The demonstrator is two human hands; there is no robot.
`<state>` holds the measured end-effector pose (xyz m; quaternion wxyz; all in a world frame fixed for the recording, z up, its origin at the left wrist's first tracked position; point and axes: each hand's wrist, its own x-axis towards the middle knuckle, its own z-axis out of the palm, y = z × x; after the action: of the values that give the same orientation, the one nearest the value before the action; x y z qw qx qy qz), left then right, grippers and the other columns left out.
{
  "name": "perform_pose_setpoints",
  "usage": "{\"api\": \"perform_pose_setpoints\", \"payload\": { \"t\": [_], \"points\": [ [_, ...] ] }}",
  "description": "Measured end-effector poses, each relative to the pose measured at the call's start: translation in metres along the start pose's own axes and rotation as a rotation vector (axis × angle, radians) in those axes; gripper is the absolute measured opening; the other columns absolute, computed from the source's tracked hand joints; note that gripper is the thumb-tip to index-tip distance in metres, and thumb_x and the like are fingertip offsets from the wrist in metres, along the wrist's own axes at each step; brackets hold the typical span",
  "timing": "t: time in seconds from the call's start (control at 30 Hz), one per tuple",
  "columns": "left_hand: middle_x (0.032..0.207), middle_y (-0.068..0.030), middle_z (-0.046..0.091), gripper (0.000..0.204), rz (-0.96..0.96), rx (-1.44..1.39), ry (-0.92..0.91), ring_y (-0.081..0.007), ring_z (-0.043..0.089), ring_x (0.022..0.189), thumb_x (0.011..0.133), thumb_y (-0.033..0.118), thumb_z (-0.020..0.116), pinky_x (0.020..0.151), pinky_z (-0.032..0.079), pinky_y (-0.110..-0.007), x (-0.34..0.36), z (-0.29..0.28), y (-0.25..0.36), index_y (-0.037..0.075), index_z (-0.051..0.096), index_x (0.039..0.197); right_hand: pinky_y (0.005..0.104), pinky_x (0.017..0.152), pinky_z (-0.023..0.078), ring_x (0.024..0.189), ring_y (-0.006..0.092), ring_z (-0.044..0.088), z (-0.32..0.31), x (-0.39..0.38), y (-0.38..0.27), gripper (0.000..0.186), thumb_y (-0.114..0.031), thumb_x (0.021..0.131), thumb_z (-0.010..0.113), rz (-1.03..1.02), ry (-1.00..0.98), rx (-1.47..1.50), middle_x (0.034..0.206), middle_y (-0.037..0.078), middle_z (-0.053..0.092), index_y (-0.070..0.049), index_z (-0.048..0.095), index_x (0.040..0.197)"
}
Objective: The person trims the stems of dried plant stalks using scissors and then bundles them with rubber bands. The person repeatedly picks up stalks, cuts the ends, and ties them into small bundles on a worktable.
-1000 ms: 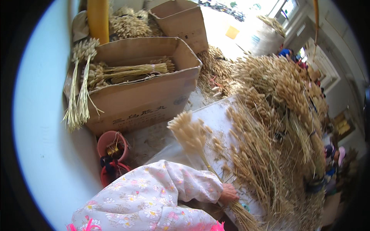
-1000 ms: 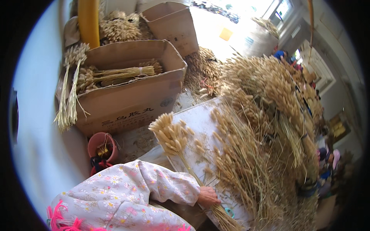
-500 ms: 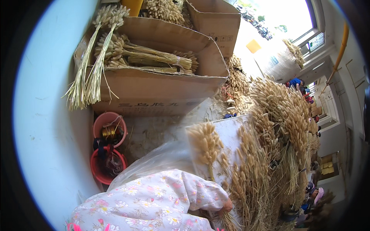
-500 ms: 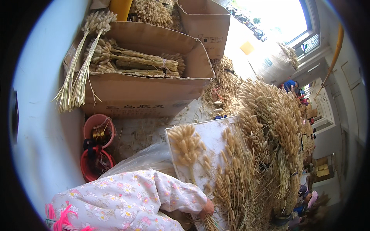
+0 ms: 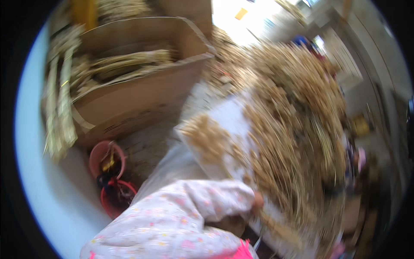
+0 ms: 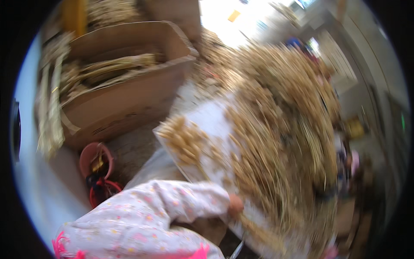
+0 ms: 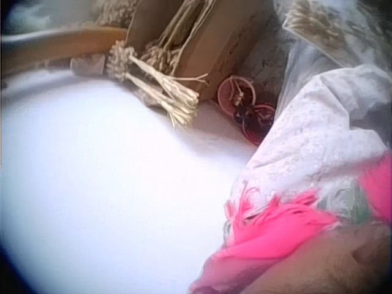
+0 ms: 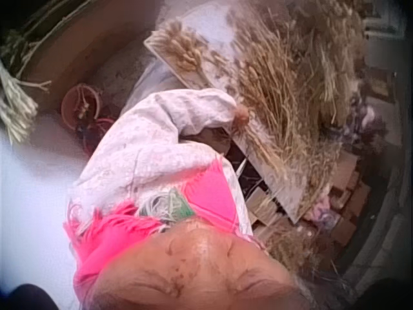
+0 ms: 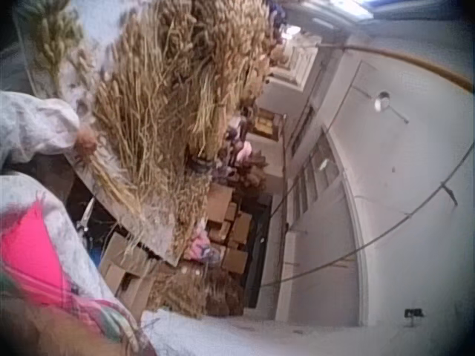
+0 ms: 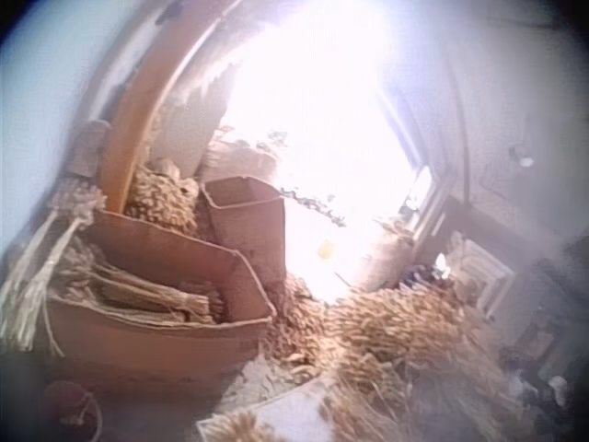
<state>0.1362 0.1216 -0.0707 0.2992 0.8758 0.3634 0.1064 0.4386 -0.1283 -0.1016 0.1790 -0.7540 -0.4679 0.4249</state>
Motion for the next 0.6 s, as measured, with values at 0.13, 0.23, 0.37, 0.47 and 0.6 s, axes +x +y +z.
{"api": "perform_pose_setpoints", "payload": {
  "t": [0.13, 0.23, 0.37, 0.47, 0.6],
  "points": [
    [0.088, -0.0142, 0.066, 0.042, -0.038, 0.008, -0.07, -0.0336, 0.064, 0.084, 0.075, 0.047, 0.065, 0.07, 0.052, -0.045, -0.005, 0.001, -0.002, 0.012, 0.066, 0.097, 0.0342, 0.046, 0.048, 0.042, 0.0163, 0.049, -0.026, -0.04, 0.01, 0.05, -0.001, 0.071, 0.058, 0.118, -0.428, 0.61, 0.067, 0.01, 0.057, -0.004, 0.049, 0.12],
    [0.091, -0.0201, 0.063, 0.05, 0.009, -0.039, -0.097, -0.0379, 0.061, 0.089, 0.08, 0.051, 0.061, 0.076, 0.048, -0.046, -0.007, -0.003, -0.008, 0.007, 0.059, 0.105, 0.033, 0.051, 0.049, 0.045, 0.0125, 0.048, -0.037, -0.046, 0.0, 0.05, -0.001, 0.077, 0.056, 0.14, -0.581, 0.669, 0.068, 0.006, 0.051, -0.006, 0.042, 0.125],
    [0.089, -0.0206, 0.062, 0.048, 0.075, -0.064, -0.068, -0.0396, 0.058, 0.093, 0.083, 0.048, 0.06, 0.078, 0.046, -0.046, -0.01, -0.01, -0.012, 0.004, 0.057, 0.102, 0.0317, 0.053, 0.049, 0.046, 0.0117, 0.049, -0.048, -0.048, -0.023, 0.05, 0.003, 0.078, 0.054, -0.031, -0.677, 0.78, 0.071, 0.008, 0.052, -0.006, 0.042, 0.125],
    [0.088, -0.0181, 0.063, 0.048, 0.068, -0.042, -0.071, -0.0378, 0.059, 0.091, 0.082, 0.053, 0.058, 0.077, 0.046, -0.047, -0.009, -0.013, -0.008, 0.008, 0.06, 0.098, 0.0317, 0.052, 0.048, 0.045, 0.0124, 0.049, -0.049, -0.049, -0.04, 0.051, 0.006, 0.078, 0.051, -0.18, -0.463, 0.812, 0.067, 0.008, 0.052, -0.004, 0.039, 0.126],
    [0.085, -0.0186, 0.063, 0.045, 0.055, 0.058, -0.069, -0.0382, 0.06, 0.087, 0.085, 0.051, 0.056, 0.074, 0.046, -0.048, -0.011, -0.014, 0.002, 0.008, 0.058, 0.099, 0.0282, 0.047, 0.046, 0.045, 0.0111, 0.048, -0.037, -0.04, -0.068, 0.044, 0.004, 0.085, 0.048, -0.361, -0.072, 0.908, 0.062, 0.005, 0.047, -0.003, 0.04, 0.127]
  ]
}}
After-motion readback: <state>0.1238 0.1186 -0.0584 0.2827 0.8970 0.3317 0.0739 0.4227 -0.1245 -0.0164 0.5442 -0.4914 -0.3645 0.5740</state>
